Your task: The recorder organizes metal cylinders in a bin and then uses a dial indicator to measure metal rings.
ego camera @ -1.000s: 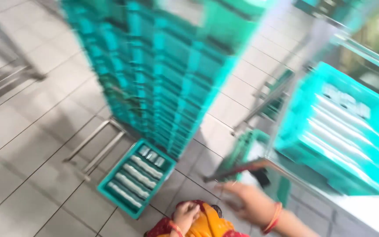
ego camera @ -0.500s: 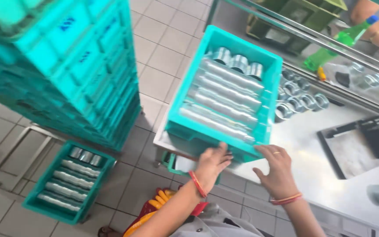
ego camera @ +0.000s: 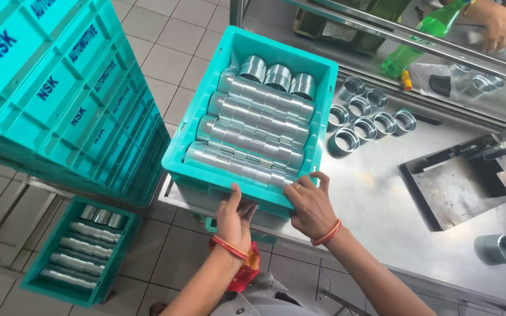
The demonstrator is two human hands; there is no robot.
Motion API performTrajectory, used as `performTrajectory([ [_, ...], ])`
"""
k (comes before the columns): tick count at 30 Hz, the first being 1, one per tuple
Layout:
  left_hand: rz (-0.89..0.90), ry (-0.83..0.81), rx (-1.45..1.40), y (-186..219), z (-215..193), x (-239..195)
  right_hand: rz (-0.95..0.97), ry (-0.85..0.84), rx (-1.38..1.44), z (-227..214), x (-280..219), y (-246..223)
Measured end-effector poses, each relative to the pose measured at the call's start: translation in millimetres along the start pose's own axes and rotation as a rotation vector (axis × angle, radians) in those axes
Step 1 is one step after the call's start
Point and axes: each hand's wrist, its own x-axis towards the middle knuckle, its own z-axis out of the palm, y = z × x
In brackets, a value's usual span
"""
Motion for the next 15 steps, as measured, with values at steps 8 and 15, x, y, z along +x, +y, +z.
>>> performTrajectory([
  [8, -0.116, 0.101, 0.105, 70, 25, -42, -0.054, -0.106, 0.139, -33, 23, -30],
  [15, -0.067, 0.115, 0.112, 132, -33, -60, -0.229, -0.067, 0.295, -9, 27, -111],
])
